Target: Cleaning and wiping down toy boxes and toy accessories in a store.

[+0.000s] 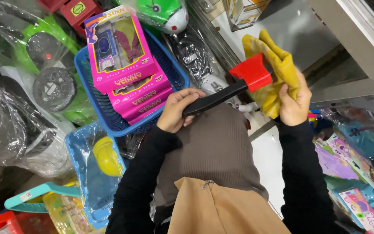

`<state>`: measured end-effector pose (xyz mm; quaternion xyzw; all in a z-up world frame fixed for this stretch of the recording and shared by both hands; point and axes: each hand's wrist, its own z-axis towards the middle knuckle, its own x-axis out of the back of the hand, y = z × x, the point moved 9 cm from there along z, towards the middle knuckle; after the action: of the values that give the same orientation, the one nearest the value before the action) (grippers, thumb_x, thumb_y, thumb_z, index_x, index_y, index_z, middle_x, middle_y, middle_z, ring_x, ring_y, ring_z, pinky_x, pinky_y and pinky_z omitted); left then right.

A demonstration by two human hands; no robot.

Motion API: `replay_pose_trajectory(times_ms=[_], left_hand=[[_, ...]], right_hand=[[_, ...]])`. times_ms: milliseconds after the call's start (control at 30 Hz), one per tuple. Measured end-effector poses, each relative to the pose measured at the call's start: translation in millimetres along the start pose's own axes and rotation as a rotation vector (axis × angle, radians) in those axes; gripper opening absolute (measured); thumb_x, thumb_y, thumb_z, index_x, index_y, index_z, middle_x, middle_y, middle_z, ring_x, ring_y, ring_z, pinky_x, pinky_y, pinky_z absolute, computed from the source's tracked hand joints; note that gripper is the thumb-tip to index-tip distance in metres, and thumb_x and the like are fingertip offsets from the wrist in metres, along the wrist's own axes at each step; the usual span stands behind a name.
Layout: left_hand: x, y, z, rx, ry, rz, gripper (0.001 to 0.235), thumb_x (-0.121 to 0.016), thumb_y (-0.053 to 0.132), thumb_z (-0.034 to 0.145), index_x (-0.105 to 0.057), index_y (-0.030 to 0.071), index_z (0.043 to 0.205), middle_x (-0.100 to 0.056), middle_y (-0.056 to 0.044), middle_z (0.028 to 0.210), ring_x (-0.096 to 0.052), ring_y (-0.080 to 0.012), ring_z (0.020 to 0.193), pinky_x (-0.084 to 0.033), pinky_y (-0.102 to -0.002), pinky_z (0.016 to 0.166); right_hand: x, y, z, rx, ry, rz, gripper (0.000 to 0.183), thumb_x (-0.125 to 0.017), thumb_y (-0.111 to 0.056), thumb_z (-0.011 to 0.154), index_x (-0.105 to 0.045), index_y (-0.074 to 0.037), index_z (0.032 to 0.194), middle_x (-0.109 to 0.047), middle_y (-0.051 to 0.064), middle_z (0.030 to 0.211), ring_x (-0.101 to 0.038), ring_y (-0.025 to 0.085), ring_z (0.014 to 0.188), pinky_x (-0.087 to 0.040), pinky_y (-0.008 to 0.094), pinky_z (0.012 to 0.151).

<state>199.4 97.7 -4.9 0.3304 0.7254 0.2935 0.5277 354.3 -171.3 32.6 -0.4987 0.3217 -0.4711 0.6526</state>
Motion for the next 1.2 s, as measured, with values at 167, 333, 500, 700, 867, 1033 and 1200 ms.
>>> replay_pose_trajectory(times_ms=[167,333,500,700,867,1033,1200], left_hand=[[19.6,-45.6,32.2,0.388,-0.058,-0.120,0.022,-0.057,0.015,0.104,-0.066,-0.003,0.113,-0.058,-0.007,0.071,-0.038,-0.0051,0.039,-0.027,-0.022,0.033],[46.3,-77.4,69.4,0.495,-0.131,-0.482,0.016,-0.056,0.014,0.105,-0.058,0.001,0.115,-0.060,-0.012,0.079,-0.040,-0.0041,0.043,-0.031,-0.020,0.033],[25.9,-74.1,111.4,0.544,-0.074,-0.644,0.031,-0.052,0.034,0.106,-0.056,0.004,0.116,-0.063,-0.017,0.084,-0.053,-0.0089,0.052,-0.047,-0.022,0.046],[-1.5,-11.2,187.6,0.205,-0.124,-0.259,0.079,-0.036,0.073,0.089,-0.057,0.001,0.112,-0.069,-0.019,0.091,-0.071,-0.0196,0.071,-0.064,-0.037,0.069],[5.9,19.8,285.0,-0.060,-0.180,0.080,0.044,-0.065,0.042,0.099,-0.052,0.004,0.117,-0.068,-0.013,0.092,-0.069,-0.0186,0.073,-0.065,-0.041,0.073],[26.5,6.7,390.5,-0.184,-0.195,0.140,0.037,-0.072,0.032,0.098,-0.057,0.003,0.114,-0.069,-0.013,0.093,-0.070,-0.0205,0.077,-0.064,-0.041,0.075],[61.0,-52.2,489.4,-0.303,-0.065,0.403,0.035,-0.072,0.029,0.098,-0.063,0.002,0.118,-0.073,-0.008,0.100,-0.076,-0.0208,0.087,-0.064,-0.039,0.074]], right_hand=[[9.3,33.7,8.2,0.012,-0.100,-0.050,0.048,-0.048,0.007,0.104,-0.049,0.003,0.152,-0.058,0.011,0.148,-0.055,0.018,0.137,-0.039,0.032,0.122],[-7.8,30.9,13.4,0.009,-0.130,-0.184,0.053,-0.048,0.008,0.100,-0.048,0.003,0.153,-0.057,0.014,0.151,-0.054,0.020,0.140,-0.037,0.033,0.122],[-13.3,39.8,30.1,0.071,0.036,-0.285,0.046,-0.053,0.005,0.105,-0.051,0.002,0.151,-0.058,0.016,0.150,-0.055,0.023,0.140,-0.039,0.034,0.122],[-0.1,72.0,68.1,0.004,0.107,-0.288,0.040,-0.049,0.000,0.109,-0.053,0.002,0.149,-0.062,0.014,0.144,-0.059,0.022,0.135,-0.042,0.035,0.121],[6.5,116.9,107.7,-0.089,0.041,-0.168,0.032,-0.051,-0.009,0.113,-0.058,0.001,0.143,-0.065,0.010,0.140,-0.060,0.017,0.130,-0.043,0.030,0.116],[1.7,152.7,149.9,-0.163,0.021,-0.124,0.030,-0.061,-0.020,0.113,-0.064,0.001,0.134,-0.070,0.004,0.123,-0.061,0.010,0.113,-0.048,0.026,0.103],[7.6,217.8,195.9,-0.246,0.018,-0.168,0.031,-0.064,-0.025,0.110,-0.068,0.000,0.127,-0.072,0.001,0.115,-0.064,0.009,0.103,-0.051,0.026,0.095]])
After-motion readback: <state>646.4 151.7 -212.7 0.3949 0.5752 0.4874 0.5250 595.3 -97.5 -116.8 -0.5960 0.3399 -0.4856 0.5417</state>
